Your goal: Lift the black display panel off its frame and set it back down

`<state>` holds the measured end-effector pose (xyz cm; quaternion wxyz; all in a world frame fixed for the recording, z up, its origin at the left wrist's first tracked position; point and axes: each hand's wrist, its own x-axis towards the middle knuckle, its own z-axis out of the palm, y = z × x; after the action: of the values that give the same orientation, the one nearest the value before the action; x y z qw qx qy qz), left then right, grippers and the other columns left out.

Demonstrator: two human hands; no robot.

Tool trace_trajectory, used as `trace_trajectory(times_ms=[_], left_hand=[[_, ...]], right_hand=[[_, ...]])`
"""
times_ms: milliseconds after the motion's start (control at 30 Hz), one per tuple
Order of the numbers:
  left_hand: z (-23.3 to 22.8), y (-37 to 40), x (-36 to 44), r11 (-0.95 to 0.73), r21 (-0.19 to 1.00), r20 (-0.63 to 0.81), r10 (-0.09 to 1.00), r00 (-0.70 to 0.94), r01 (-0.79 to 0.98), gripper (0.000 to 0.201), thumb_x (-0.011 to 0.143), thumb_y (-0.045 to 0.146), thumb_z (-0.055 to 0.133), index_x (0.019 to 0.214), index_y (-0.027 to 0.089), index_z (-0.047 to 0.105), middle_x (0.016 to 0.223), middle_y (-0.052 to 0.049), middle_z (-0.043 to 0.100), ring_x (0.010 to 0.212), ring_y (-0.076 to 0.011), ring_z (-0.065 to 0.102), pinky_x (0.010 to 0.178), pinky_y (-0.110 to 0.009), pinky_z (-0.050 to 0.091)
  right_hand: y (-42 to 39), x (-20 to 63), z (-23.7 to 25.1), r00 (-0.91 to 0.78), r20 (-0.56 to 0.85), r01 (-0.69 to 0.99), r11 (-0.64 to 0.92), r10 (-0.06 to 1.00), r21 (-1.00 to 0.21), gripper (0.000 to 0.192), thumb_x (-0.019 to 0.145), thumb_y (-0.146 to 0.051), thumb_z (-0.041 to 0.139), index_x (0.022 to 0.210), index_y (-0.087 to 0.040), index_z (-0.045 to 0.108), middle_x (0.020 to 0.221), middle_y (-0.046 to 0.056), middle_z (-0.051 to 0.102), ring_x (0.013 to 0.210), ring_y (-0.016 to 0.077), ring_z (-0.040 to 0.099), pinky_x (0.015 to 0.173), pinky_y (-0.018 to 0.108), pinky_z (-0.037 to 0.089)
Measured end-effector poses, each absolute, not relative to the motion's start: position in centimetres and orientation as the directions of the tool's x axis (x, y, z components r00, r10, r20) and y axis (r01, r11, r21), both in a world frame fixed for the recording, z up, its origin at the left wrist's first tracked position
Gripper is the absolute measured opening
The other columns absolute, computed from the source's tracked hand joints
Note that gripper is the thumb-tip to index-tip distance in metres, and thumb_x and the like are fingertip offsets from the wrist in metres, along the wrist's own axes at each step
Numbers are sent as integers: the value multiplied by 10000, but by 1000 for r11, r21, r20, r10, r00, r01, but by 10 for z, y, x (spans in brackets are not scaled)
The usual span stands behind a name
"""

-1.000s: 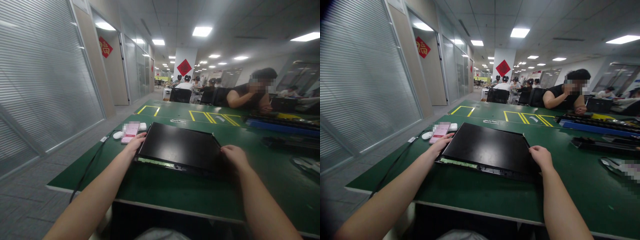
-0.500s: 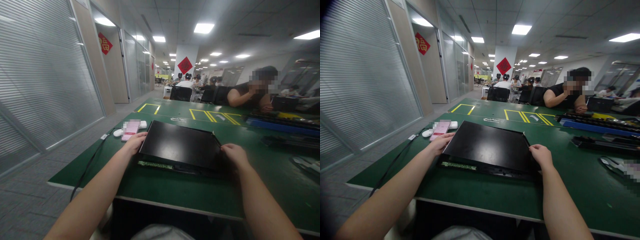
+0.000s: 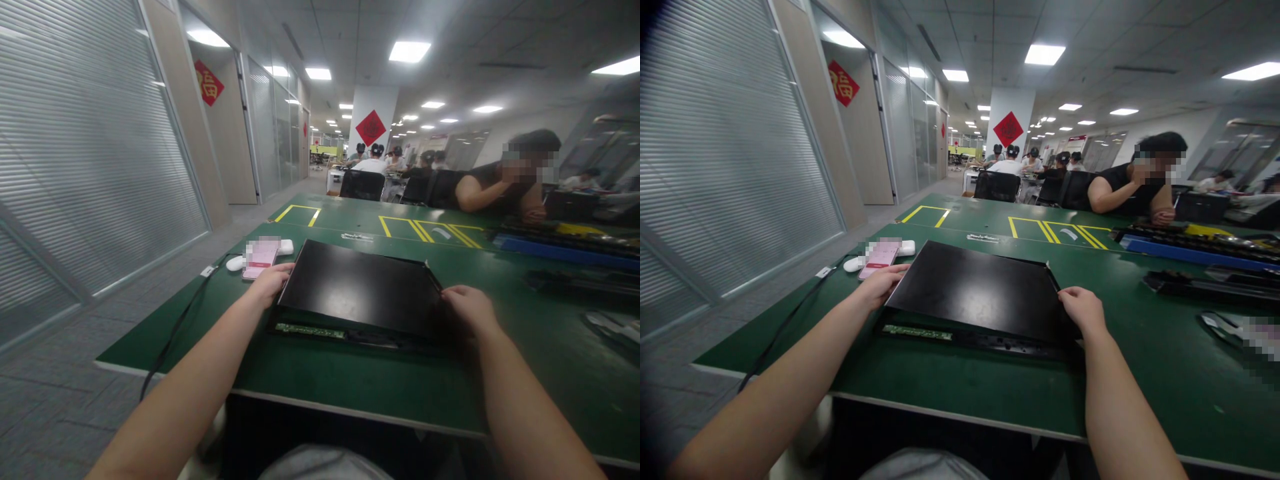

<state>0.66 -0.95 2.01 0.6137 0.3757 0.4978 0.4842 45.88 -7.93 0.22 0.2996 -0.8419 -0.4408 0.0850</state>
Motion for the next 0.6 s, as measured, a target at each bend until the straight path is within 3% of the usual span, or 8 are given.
trace_trajectory(times_ms=[100,233,400,600], left_hand=[[24,-10,8,269,923,-258,963,76,-274,387,692,-21,560,996,116,757,684,-53,741,500,-146,662,466,-206,519],[26,-10,9,251,926,-268,963,-23,-281,185,742,55,635,869,114,755,703,-61,745,556,-139,675,505,-190,521],[19,-9,6,204,958,-212,977,-20,-202,336,654,50,756,983,120,756,790,-83,776,694,-201,730,632,-264,580],[23,-17,7,113,954,-93,992,81,-277,434,617,85,824,1044,116,756,988,-122,782,858,-240,746,738,-292,594]], right_hand=[[-78,461,1,597,125,694,-432,792,-577,231,732,-328,608,817,-207,786,841,87,747,792,241,659,671,312,458],[-78,462,-1,600,126,686,-426,790,-590,230,731,-328,609,813,-207,785,843,89,750,780,243,661,665,317,459],[-78,461,0,600,136,692,-426,788,-583,215,727,-318,616,804,-205,782,848,84,757,785,235,667,655,293,452],[-79,460,1,601,116,692,-442,791,-571,236,746,-326,601,839,-204,780,874,85,755,815,246,663,679,307,453]])
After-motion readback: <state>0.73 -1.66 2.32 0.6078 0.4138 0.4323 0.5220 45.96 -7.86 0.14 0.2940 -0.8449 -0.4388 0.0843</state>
